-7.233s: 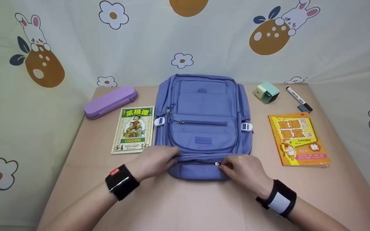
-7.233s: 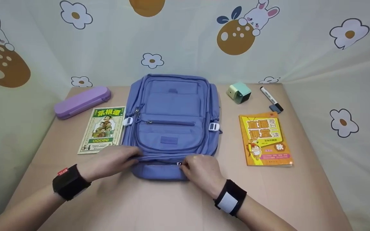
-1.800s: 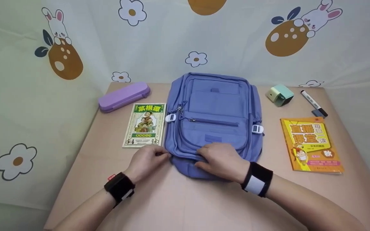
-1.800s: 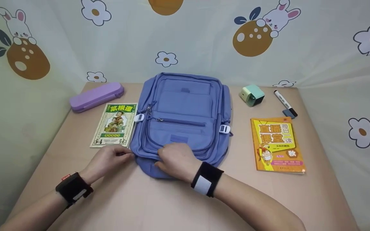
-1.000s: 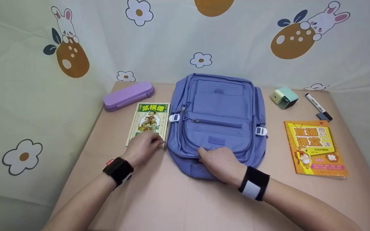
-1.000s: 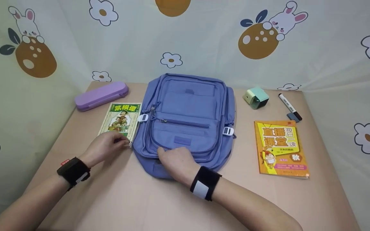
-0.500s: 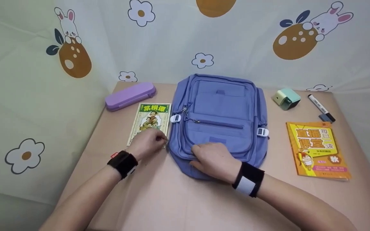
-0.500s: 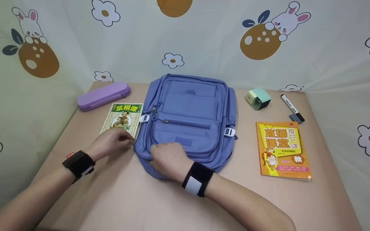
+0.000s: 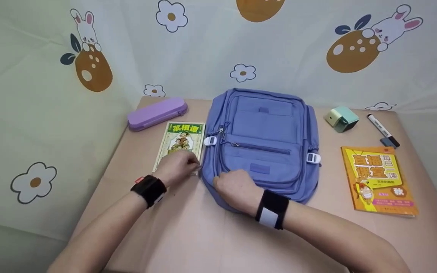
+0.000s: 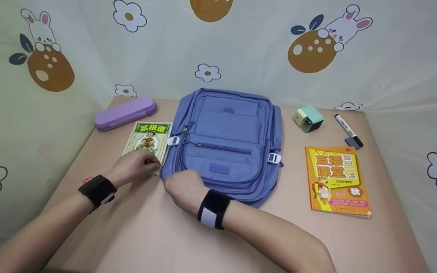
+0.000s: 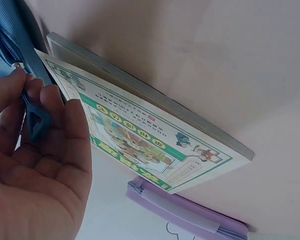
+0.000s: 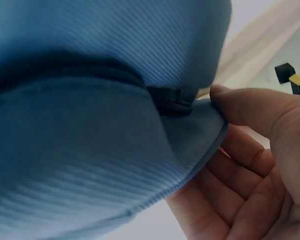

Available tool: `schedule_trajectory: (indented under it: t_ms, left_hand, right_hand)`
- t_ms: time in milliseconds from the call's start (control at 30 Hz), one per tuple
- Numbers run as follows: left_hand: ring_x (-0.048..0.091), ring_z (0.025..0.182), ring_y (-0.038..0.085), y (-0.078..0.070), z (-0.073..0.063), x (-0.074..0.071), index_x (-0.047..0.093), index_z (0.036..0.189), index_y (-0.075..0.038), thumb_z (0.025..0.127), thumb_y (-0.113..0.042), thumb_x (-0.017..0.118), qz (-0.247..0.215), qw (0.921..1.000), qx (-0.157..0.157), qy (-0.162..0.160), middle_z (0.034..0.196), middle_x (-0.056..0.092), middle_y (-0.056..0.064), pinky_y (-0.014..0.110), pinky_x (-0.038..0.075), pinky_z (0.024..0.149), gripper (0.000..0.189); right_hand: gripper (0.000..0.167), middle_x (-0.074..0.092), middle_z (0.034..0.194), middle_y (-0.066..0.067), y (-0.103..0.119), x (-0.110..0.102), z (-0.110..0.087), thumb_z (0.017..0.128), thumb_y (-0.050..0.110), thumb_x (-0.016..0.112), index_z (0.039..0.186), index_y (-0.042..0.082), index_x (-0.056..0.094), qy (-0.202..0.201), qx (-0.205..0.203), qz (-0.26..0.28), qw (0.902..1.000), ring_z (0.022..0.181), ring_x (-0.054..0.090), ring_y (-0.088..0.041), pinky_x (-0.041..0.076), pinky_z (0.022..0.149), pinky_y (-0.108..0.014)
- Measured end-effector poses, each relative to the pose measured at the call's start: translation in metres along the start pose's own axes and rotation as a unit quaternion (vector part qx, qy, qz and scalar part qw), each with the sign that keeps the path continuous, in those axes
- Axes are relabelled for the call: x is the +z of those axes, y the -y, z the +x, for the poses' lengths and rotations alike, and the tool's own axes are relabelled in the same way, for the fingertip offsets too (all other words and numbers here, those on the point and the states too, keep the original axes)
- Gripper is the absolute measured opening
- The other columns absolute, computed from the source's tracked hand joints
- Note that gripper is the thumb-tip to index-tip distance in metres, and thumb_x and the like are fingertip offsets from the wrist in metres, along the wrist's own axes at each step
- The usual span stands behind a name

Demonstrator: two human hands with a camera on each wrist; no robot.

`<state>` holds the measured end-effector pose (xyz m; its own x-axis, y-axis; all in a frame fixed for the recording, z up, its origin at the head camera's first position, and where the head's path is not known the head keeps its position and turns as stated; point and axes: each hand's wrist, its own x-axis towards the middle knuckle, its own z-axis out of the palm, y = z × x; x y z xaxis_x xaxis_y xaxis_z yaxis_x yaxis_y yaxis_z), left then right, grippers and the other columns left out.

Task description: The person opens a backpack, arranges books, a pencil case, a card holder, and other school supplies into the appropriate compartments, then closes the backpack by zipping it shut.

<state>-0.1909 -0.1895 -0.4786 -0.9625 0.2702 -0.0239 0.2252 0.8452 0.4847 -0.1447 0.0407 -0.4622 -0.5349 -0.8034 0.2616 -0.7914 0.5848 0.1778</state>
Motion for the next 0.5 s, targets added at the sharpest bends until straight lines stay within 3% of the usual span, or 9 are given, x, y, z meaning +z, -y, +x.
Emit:
schedule_trajectory:
  t_ms: [300,500]
  left_hand:
    - [0.067,0.082,0.018,0.005,0.031,-0.007,0.080,0.094,-0.017,0.094,-0.025,0.076,0.032,0.9994,-0.006,-0.005,0.088,0.073,-0.003,0.041,0.056,0.078,0.008]
    - [0.067,0.079,0.020,0.013,0.056,-0.005,0.080,0.097,-0.015,0.096,-0.024,0.073,0.017,0.9988,-0.037,-0.027,0.087,0.073,-0.001,0.042,0.055,0.075,0.012]
  right_hand:
    - [0.015,0.056,0.059,-0.001,-0.001,0.000,-0.002,0.081,0.005,0.068,0.070,0.011,0.059,0.003,-0.006,-0.004,1.0000,0.048,0.055,-0.019,0.045,0.036,-0.038]
    - [0.012,0.056,0.060,-0.001,0.000,0.001,-0.003,0.083,0.006,0.068,0.074,0.011,0.062,0.015,-0.010,0.007,0.9998,0.049,0.054,-0.018,0.046,0.038,-0.037]
